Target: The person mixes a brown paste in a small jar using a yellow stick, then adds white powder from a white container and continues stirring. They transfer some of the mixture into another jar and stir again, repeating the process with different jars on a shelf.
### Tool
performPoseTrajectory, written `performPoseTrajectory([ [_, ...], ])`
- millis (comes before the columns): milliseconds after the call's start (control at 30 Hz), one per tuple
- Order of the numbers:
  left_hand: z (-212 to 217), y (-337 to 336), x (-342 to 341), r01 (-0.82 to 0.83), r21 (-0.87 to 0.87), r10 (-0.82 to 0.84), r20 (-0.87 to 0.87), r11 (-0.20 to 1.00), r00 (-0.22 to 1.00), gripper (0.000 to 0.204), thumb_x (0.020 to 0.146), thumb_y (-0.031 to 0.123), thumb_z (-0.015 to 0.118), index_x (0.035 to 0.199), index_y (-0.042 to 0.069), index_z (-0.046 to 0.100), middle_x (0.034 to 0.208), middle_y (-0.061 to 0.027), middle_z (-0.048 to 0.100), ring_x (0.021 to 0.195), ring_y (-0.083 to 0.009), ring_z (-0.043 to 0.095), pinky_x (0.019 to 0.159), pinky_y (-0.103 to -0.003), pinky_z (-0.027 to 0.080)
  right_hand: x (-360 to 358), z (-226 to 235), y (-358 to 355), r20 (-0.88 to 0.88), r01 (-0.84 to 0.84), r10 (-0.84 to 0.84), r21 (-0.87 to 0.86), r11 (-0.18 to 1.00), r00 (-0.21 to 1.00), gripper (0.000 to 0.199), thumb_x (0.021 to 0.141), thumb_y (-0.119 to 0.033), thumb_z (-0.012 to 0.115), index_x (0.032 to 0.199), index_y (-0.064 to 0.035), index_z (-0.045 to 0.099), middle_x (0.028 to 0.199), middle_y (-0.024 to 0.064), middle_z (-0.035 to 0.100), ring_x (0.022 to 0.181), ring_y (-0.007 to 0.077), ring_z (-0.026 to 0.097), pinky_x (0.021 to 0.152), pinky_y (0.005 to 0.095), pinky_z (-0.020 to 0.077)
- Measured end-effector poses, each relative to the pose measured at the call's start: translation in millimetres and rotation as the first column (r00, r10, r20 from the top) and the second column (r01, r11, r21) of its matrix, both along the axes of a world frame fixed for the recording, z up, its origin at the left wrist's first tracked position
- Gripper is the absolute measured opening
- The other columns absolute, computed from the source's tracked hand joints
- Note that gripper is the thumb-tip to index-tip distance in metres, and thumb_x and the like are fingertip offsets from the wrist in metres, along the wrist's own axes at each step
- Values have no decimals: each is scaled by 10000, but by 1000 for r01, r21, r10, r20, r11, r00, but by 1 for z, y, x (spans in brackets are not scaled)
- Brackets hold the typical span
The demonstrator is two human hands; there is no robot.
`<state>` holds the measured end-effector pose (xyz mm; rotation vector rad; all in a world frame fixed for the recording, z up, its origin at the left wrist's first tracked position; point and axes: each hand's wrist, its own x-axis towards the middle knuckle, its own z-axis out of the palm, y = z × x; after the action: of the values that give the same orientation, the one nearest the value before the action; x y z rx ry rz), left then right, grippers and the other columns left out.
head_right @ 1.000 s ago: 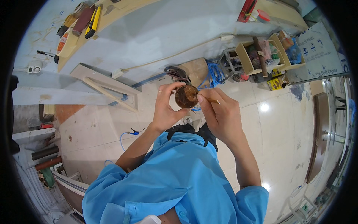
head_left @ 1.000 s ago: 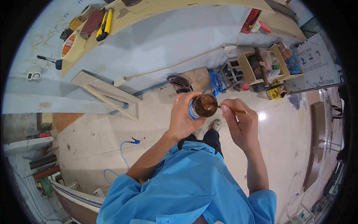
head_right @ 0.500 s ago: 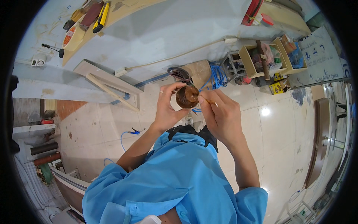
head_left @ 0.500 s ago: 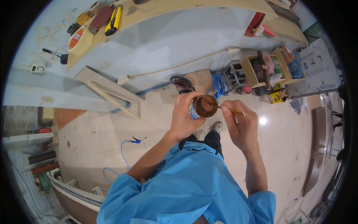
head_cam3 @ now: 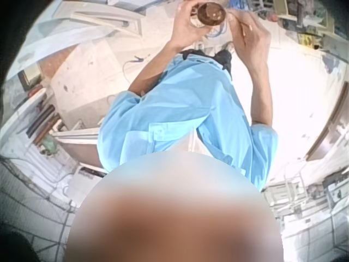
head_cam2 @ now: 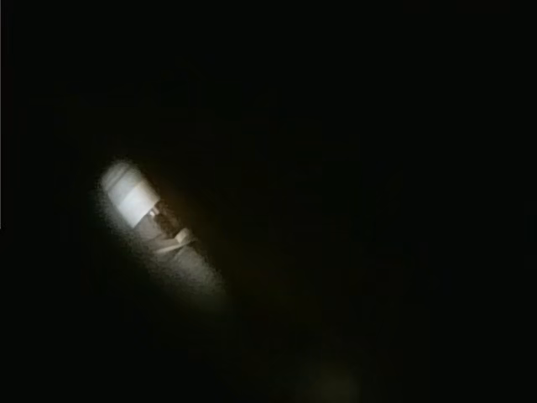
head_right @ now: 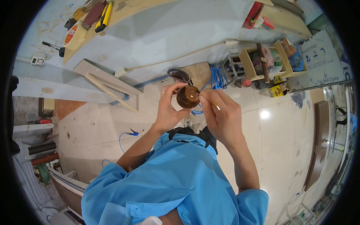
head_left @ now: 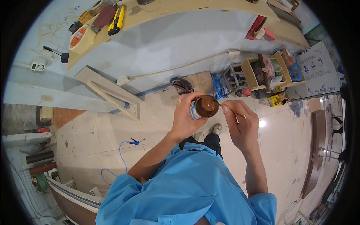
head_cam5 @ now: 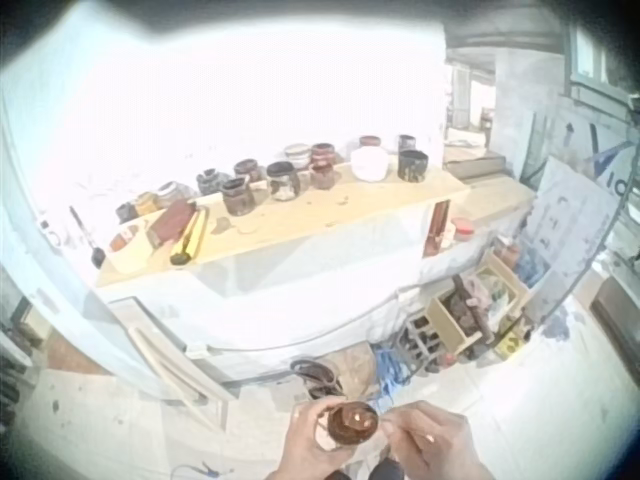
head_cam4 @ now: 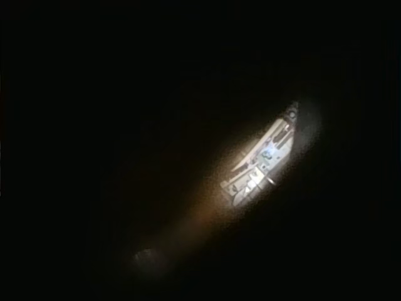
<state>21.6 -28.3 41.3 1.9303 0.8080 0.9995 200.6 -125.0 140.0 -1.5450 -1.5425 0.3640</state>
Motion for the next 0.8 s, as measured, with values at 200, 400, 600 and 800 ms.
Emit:
performPoseTrajectory([
  [200, -3, 2, 1, -11, -72, 15, 59, 997, 998, 800, 702, 12, 901, 1437, 97, 594, 1331, -112, 618, 1226, -285, 595, 1074, -412, 483, -3, 5, 4, -42, -5, 6, 31, 1000, 999, 74, 1044, -53, 692, 1062, 7, 731, 939, 142, 738, 696, 289, 685, 624, 365, 533],
  [400, -2, 7, 2, 13, -63, -11, 31, 998, 999, 800, 697, -15, 889, 1433, 101, 595, 1339, -122, 609, 1221, -288, 595, 1085, -408, 478, -4, 3, 7, -92, -12, 10, -19, 1000, 996, 73, 1046, -57, 692, 1062, 4, 728, 934, 141, 739, 675, 271, 678, 616, 355, 530],
  [600, -2, 6, 0, 7, -83, -6, 10, 997, 1000, 778, 676, 54, 918, 1384, 87, 598, 1304, -124, 665, 1256, -357, 573, 1099, -448, 481, -3, -3, 8, -83, -4, -2, -69, 998, 997, 87, 1061, -75, 687, 1060, 5, 721, 922, 124, 737, 657, 231, 668, 604, 337, 515],
  [800, -6, 7, -3, -8, -61, 9, 12, 998, 1000, 767, 680, 37, 898, 1383, 92, 598, 1300, -126, 668, 1265, -364, 568, 1103, -452, 477, -6, -7, 8, -62, 14, -17, -48, 999, 998, 110, 1070, -92, 685, 1072, 9, 728, 915, 123, 732, 671, 219, 664, 608, 330, 511],
])
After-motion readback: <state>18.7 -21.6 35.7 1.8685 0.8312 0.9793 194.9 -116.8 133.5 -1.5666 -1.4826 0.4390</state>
